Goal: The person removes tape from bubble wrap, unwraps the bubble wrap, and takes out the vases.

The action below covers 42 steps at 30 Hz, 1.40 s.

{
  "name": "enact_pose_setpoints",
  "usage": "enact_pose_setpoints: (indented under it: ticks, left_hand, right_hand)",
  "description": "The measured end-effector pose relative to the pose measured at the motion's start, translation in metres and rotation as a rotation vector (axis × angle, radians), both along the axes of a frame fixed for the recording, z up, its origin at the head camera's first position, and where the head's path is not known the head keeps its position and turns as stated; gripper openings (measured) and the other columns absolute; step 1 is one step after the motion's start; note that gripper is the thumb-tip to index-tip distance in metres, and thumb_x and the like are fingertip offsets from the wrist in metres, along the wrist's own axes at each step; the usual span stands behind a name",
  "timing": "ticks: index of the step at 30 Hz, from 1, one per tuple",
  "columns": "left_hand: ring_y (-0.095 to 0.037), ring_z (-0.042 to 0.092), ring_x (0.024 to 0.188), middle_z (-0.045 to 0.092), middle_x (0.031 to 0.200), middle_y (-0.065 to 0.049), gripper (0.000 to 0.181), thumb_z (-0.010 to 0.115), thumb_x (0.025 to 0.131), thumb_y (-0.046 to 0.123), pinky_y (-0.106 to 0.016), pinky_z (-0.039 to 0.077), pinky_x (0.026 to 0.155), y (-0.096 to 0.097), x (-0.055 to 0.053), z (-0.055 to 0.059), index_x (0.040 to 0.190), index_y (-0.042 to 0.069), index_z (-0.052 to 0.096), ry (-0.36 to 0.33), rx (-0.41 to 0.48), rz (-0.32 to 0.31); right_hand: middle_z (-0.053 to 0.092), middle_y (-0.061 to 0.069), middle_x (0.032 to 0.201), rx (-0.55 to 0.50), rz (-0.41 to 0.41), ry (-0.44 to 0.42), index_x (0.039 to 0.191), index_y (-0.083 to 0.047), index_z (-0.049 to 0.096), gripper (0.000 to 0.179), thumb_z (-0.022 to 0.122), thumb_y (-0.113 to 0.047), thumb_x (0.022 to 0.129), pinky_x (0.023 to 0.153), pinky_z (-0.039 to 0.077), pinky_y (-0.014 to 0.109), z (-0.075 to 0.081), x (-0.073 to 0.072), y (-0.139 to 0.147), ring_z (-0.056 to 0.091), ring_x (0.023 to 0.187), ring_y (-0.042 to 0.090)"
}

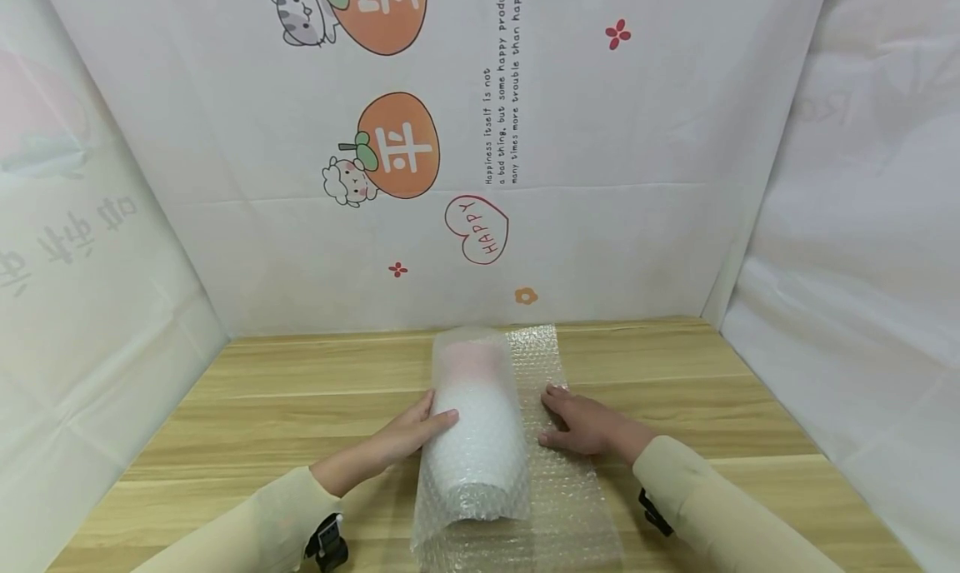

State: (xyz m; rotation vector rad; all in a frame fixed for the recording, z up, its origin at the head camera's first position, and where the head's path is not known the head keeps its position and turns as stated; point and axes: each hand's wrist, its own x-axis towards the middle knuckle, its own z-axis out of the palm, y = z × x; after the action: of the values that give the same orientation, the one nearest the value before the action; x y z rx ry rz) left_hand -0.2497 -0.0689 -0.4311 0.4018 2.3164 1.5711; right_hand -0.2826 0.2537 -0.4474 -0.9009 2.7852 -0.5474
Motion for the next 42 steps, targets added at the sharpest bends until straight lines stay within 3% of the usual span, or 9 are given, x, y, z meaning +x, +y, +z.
enact_pose_setpoints:
  ticks: [7,11,19,27,30,37,42]
  left_hand:
    - [-0.039,0.010,0.144,0.009,0.158,-0.026,0.099,0.060,0.092,0.051,-0.053,0.015,0.113,0.003,-0.002,0.005,0.153,-0.005,0.006,0.061,-0.002,0.001]
    - [-0.040,0.008,0.144,0.008,0.157,-0.027,0.098,0.062,0.092,0.048,-0.053,0.014,0.113,0.007,-0.004,0.009,0.152,-0.007,0.008,0.139,-0.029,-0.003]
    - [-0.036,0.003,0.145,0.008,0.158,-0.024,0.096,0.064,0.089,0.053,-0.050,0.012,0.114,0.029,0.003,0.032,0.153,-0.003,0.018,0.335,-0.275,-0.045]
    - [-0.037,0.008,0.145,0.011,0.159,-0.021,0.094,0.064,0.085,0.059,-0.052,0.014,0.114,0.052,0.012,0.054,0.153,0.004,0.028,0.385,-0.448,-0.075]
    - [-0.037,0.010,0.145,0.014,0.159,-0.020,0.089,0.066,0.085,0.057,-0.050,0.012,0.115,0.058,0.014,0.057,0.151,0.006,0.034,0.414,-0.476,-0.133]
    - [-0.041,0.016,0.143,0.031,0.155,-0.006,0.064,0.059,0.090,0.057,-0.052,0.011,0.115,0.071,0.013,0.057,0.140,0.017,0.054,0.570,-0.568,-0.396]
    - [-0.039,0.017,0.143,0.037,0.152,0.002,0.058,0.053,0.092,0.060,-0.051,0.009,0.115,0.075,0.011,0.056,0.136,0.022,0.059,0.649,-0.627,-0.476]
  right_hand:
    - [0.028,0.034,0.149,-0.008,0.005,0.005,0.142,0.013,0.037,0.076,0.065,-0.038,0.093,0.109,0.026,0.056,-0.001,-0.001,0.002,0.028,0.137,0.047]
    - [0.027,0.033,0.149,-0.011,-0.001,-0.011,0.142,0.013,0.036,0.078,0.065,-0.040,0.093,0.108,0.026,0.057,-0.001,0.001,0.003,0.027,0.137,0.047]
    - [0.028,0.032,0.150,-0.002,-0.020,-0.025,0.143,0.012,0.037,0.078,0.065,-0.041,0.093,0.109,0.026,0.056,0.001,0.003,0.002,0.027,0.138,0.045]
    - [0.027,0.033,0.149,-0.009,-0.014,-0.014,0.143,0.012,0.036,0.078,0.065,-0.040,0.093,0.108,0.026,0.056,0.005,-0.001,0.000,0.027,0.137,0.046]
    - [0.027,0.033,0.149,-0.009,-0.003,-0.012,0.143,0.012,0.036,0.079,0.064,-0.041,0.093,0.108,0.026,0.057,0.005,-0.002,0.000,0.027,0.137,0.046]
    - [0.028,0.033,0.149,-0.013,0.004,-0.015,0.143,0.013,0.036,0.078,0.065,-0.040,0.093,0.108,0.027,0.057,0.004,-0.001,0.000,0.029,0.136,0.046]
    - [0.028,0.033,0.149,-0.020,0.002,-0.015,0.143,0.012,0.037,0.078,0.065,-0.041,0.092,0.108,0.027,0.057,0.002,0.001,0.000,0.030,0.136,0.046]
